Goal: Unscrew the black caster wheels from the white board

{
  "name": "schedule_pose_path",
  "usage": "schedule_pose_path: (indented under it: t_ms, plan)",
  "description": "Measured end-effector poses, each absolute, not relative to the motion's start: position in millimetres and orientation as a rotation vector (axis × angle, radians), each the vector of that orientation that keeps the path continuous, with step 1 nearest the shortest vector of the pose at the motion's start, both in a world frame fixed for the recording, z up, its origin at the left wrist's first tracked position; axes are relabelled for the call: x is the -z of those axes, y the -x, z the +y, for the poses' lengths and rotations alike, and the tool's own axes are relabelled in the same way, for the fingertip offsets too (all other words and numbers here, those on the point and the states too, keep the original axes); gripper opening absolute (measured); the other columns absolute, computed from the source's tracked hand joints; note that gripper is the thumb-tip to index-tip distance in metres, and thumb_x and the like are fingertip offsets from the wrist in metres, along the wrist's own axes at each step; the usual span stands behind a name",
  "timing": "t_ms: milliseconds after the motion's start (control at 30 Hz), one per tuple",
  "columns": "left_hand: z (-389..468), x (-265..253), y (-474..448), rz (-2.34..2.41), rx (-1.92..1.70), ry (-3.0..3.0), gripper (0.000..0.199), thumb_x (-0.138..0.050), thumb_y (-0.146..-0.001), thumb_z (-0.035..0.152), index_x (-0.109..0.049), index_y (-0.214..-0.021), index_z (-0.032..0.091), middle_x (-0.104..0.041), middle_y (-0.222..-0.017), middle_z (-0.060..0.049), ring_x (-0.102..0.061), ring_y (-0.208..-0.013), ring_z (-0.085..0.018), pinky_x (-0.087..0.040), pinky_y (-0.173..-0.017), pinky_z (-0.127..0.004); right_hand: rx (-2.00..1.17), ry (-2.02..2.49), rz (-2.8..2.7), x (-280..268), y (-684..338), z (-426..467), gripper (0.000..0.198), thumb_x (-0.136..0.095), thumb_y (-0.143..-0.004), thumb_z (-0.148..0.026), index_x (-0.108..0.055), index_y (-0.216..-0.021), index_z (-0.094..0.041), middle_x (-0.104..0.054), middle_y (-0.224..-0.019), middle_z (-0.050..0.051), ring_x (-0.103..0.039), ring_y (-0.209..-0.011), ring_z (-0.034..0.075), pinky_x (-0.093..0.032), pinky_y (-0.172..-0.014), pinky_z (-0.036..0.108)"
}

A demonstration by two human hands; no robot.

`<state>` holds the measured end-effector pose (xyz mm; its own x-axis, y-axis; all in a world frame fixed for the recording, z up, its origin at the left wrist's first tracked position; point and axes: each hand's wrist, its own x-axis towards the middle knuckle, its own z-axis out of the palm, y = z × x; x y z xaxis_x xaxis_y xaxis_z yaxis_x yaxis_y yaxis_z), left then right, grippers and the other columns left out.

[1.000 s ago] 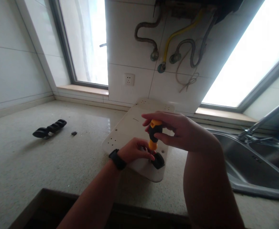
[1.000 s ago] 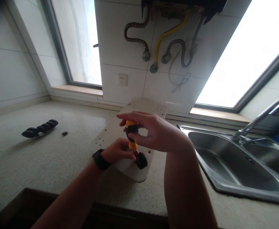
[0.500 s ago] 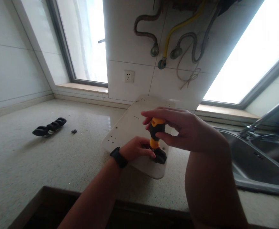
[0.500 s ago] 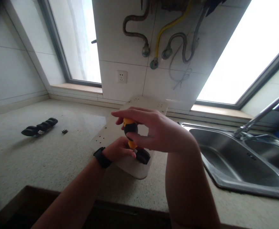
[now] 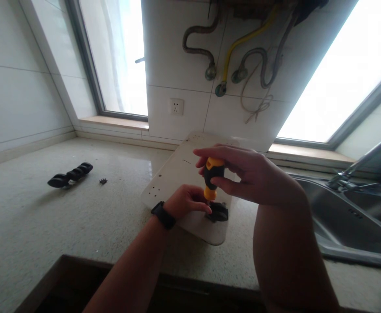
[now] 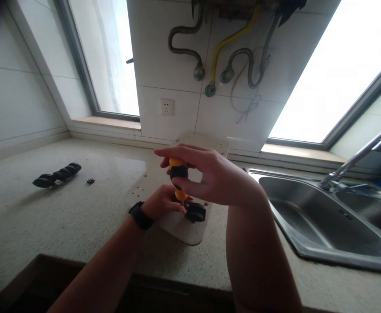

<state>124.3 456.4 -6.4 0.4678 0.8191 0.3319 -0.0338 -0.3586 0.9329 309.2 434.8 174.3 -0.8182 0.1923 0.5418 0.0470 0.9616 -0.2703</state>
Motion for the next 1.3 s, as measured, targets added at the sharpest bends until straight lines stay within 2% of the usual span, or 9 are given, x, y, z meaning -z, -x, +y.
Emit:
schedule_pose_path:
  t_ms: [400,667,800,1033,1300]
  plan:
    - [458,8,-124,0.754,-1.058,-1.707,0.032,-0.089,-0.068,0.042,-0.078,-0.083,0.016,-0.078,-0.085,-0.007,-0.072,-0.080,-0.021,-0.054,-0.083,-0.036,-0.403,0.220,-2.579,-172,-309,441,0.052,-0.066,-0.090,-0.013,-0.053,-0.140,-0.017,-0.070,-0.118,0.007,-0.069,-0.102,0.014,-0.056,-0.090,0.026]
    - [456,5,-124,0.773,-1.033,-1.693,0.034,-0.089,-0.069,0.042,-0.079,-0.088,0.016,-0.078,-0.087,-0.008,-0.072,-0.081,-0.021,-0.054,-0.084,-0.036,-0.521,0.250,-2.557,-167,-309,449,0.052,-0.067,-0.090,-0.016,-0.055,-0.140,-0.020,-0.070,-0.118,0.007,-0.070,-0.101,0.014,-0.058,-0.086,0.025]
    - [456,4,-123,0.774,-1.027,-1.697,0.034,-0.088,-0.070,0.042,-0.080,-0.089,0.016,-0.078,-0.086,-0.008,-0.071,-0.080,-0.020,-0.055,-0.084,-0.036,-0.519,0.264,-2.559,-167,-309,451,0.049,-0.072,-0.089,-0.024,-0.058,-0.137,-0.019,-0.071,-0.115,0.007,-0.069,-0.098,0.014,-0.058,-0.083,0.024]
    - [455,3,-120,0.757,-0.987,-1.742,0.033,-0.083,-0.077,0.043,-0.080,-0.096,0.016,-0.079,-0.092,-0.009,-0.073,-0.085,-0.021,-0.055,-0.087,-0.037,-0.470,0.424,-2.477,-170,-307,449,0.042,-0.081,-0.081,-0.035,-0.067,-0.118,-0.020,-0.069,-0.109,0.003,-0.068,-0.093,0.014,-0.056,-0.079,0.025]
    - [454,5,-122,0.693,-1.007,-1.706,0.028,-0.082,-0.078,0.039,-0.077,-0.090,0.014,-0.078,-0.094,-0.011,-0.072,-0.088,-0.021,-0.056,-0.088,-0.038,-0.128,0.614,-2.429,-169,-301,445,0.046,-0.089,-0.067,-0.048,-0.060,-0.089,-0.019,-0.059,-0.079,-0.002,-0.052,-0.067,0.011,-0.043,-0.060,0.024]
